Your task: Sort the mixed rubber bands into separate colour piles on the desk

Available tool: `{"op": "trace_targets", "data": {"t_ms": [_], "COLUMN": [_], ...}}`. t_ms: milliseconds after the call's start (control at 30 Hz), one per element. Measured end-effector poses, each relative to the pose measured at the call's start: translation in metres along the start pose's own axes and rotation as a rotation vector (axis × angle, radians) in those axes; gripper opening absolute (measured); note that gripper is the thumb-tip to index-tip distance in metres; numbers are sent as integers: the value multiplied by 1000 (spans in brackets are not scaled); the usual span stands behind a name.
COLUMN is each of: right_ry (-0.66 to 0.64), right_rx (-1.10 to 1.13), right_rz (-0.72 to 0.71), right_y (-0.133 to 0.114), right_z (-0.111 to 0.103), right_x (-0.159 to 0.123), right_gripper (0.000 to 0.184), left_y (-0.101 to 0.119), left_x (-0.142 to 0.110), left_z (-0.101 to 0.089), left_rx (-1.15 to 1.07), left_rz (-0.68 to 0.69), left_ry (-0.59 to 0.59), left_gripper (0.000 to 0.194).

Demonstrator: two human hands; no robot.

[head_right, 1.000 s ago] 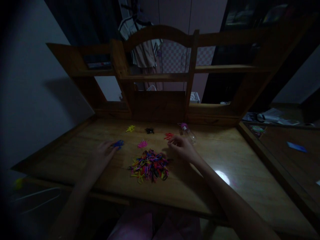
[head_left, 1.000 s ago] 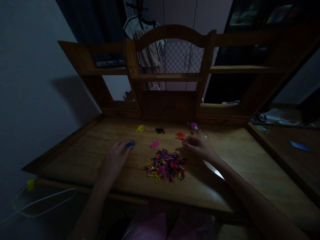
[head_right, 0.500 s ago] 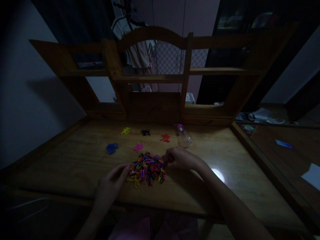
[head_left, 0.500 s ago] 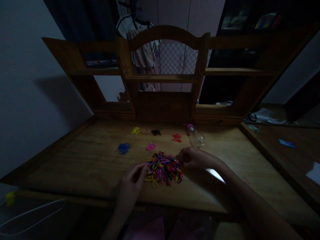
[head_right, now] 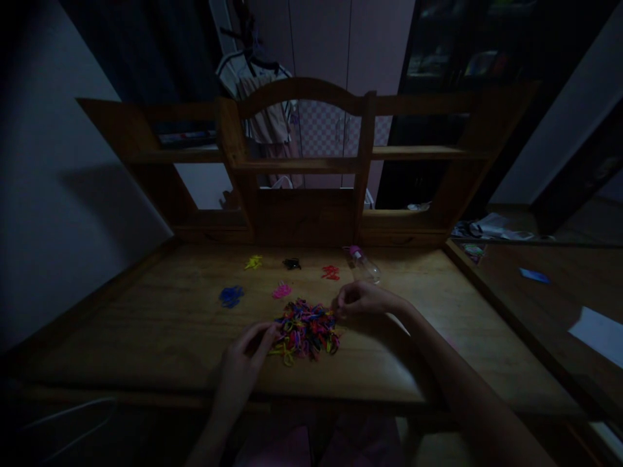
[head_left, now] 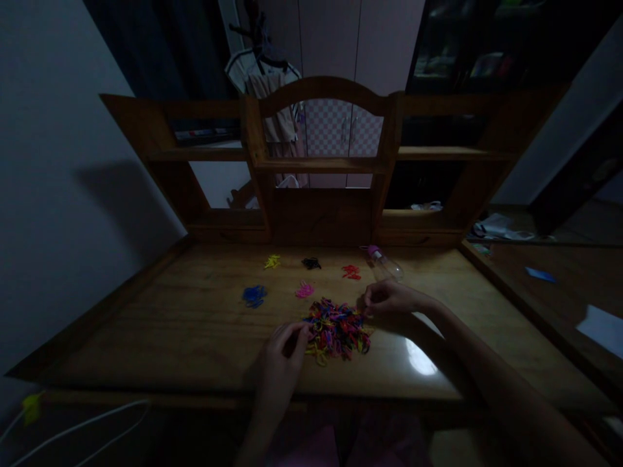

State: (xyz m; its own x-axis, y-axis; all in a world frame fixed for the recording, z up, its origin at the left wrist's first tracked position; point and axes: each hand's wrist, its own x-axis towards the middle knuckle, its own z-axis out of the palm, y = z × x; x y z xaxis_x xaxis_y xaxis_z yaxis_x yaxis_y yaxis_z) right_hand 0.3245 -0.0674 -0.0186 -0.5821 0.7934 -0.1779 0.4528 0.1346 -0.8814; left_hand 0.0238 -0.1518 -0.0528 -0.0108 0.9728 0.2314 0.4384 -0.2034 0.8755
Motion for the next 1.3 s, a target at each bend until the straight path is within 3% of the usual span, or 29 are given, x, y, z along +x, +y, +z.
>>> {"op": "trace_targets", "data": {"t_ms": [233,367,500,600,667,800,933,1067,1167,1300], "right_ry": [67,171,300,429,469,500,500,425,311,281], "right_rx": [23,8,-17,-296,-352,-401,-405,-375,-391,-396], "right_rz": [-6,-51,-101,-111,-119,-144,-152,-226,-181,-116], "right_y": [-11,-23,-37,-46,-49,-49,-54,-63,-62,-51], "right_z": [7,-7,-21,-20,-14,-4,-3,3,17,37], "right_x": [-12,-1,52,104,132,159,137,70,16,-22], "right_gripper": [30,30,34,30,25,23,32,35,28,19], "left_y": [-7,-1,5,6,6,9,12,10,8,6], "left_x": [0,-1,-1,-1,-1,-2,-3,-3,-2,-2], "left_z": [-2,0,4,6,7,6,5,7,8,9], "left_rx": [-33,-5,65,113,140,165,141,98,85,100], "left_rz": [31,82,159,176,170,174,140,109,110,102], "left_ry": [-23,-14,18,26,38,57,41,39,39,31], "left_gripper": [23,20,19,19,18,18,19,20,20,20]}}
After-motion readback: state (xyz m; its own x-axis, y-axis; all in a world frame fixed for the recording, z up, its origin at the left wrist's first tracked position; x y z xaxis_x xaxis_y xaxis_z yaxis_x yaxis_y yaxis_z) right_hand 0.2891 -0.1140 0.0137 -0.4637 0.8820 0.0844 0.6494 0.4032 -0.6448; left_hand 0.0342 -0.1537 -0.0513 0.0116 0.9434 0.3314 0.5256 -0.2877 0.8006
